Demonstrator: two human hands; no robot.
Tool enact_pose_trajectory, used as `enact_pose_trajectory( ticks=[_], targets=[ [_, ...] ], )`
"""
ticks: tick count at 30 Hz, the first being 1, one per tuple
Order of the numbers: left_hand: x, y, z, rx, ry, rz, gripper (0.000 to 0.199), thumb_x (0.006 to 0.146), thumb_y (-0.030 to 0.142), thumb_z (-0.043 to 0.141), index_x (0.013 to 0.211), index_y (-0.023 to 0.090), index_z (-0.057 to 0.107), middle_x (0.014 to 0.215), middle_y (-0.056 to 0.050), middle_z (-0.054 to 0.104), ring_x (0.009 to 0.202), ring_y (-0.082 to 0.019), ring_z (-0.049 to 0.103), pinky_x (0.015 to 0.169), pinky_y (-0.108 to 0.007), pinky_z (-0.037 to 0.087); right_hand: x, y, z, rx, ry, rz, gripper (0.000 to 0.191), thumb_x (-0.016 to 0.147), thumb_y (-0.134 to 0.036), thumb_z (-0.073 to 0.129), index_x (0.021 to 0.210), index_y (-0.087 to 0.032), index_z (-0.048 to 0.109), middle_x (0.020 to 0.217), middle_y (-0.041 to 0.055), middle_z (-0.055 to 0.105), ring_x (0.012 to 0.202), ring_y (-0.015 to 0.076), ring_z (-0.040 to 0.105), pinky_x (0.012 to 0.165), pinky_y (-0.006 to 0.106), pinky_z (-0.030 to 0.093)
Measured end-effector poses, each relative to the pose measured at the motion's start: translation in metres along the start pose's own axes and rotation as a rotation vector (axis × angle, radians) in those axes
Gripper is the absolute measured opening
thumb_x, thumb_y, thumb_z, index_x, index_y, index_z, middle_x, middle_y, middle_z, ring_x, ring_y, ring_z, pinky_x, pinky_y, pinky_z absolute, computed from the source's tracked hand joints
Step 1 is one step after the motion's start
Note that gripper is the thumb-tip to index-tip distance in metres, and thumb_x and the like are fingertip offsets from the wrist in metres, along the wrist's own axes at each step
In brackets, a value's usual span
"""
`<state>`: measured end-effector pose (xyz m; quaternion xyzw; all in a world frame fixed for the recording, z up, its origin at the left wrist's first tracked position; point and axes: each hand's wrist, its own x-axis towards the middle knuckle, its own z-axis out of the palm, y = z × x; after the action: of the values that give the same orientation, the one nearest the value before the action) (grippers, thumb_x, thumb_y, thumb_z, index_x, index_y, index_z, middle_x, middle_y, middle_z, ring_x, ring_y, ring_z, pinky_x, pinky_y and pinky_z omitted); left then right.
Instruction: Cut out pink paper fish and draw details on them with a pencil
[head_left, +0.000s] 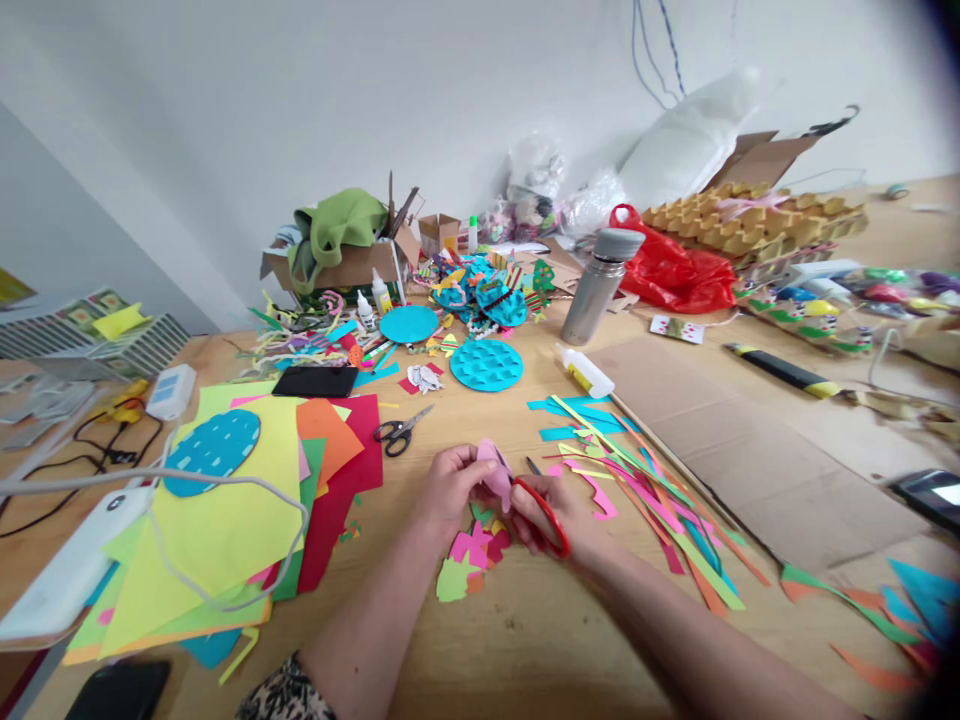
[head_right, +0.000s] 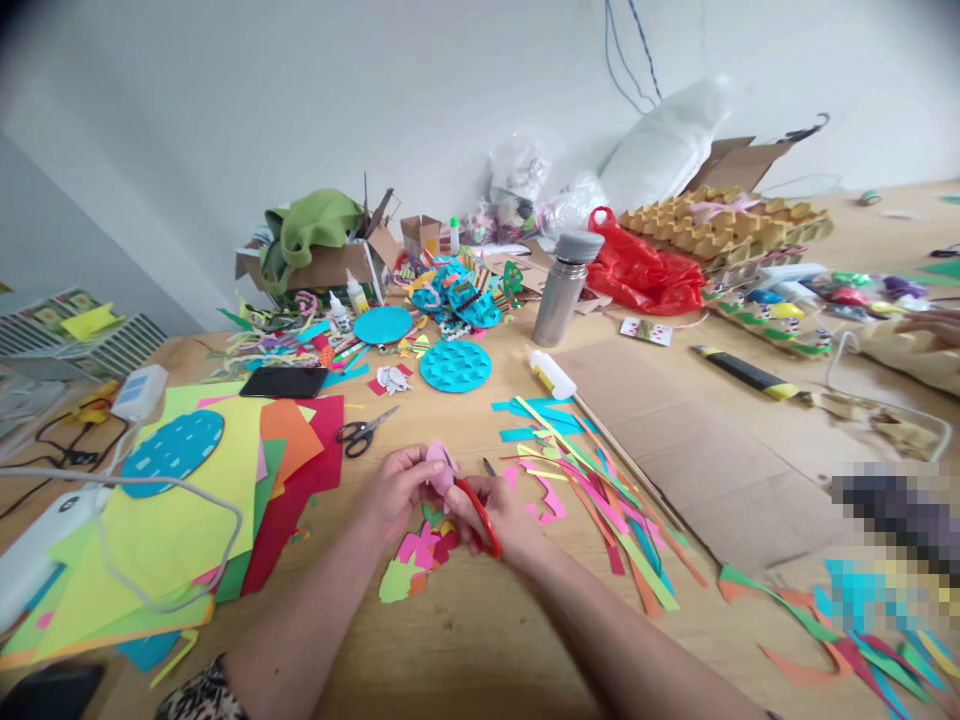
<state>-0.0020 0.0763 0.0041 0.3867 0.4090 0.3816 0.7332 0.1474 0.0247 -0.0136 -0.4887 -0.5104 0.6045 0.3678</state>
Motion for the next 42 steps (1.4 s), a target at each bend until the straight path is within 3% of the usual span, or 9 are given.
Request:
enact_pose_trajectory(
  ticks=[42],
  targets=[
    [0.0011, -0.0018, 0.0009, -0.009, 0.039, 0.005, 0.030, 0.055, 0.037, 0.078, 0.065, 0.013, 0.064, 0.056, -0.003, 0.062, 0.047, -0.013, 0.055, 0.046, -0.024, 0.044, -0.0008, -0.0044, 0.0003, -0.008, -0.023, 0.011, 0.057, 0.077, -0.076, 0.056, 0.066, -0.020, 0.052, 0.045, -0.0038, 0.049, 0.036, 0.0089, 0.039, 0.039, 0.024, 0.025]
  ],
)
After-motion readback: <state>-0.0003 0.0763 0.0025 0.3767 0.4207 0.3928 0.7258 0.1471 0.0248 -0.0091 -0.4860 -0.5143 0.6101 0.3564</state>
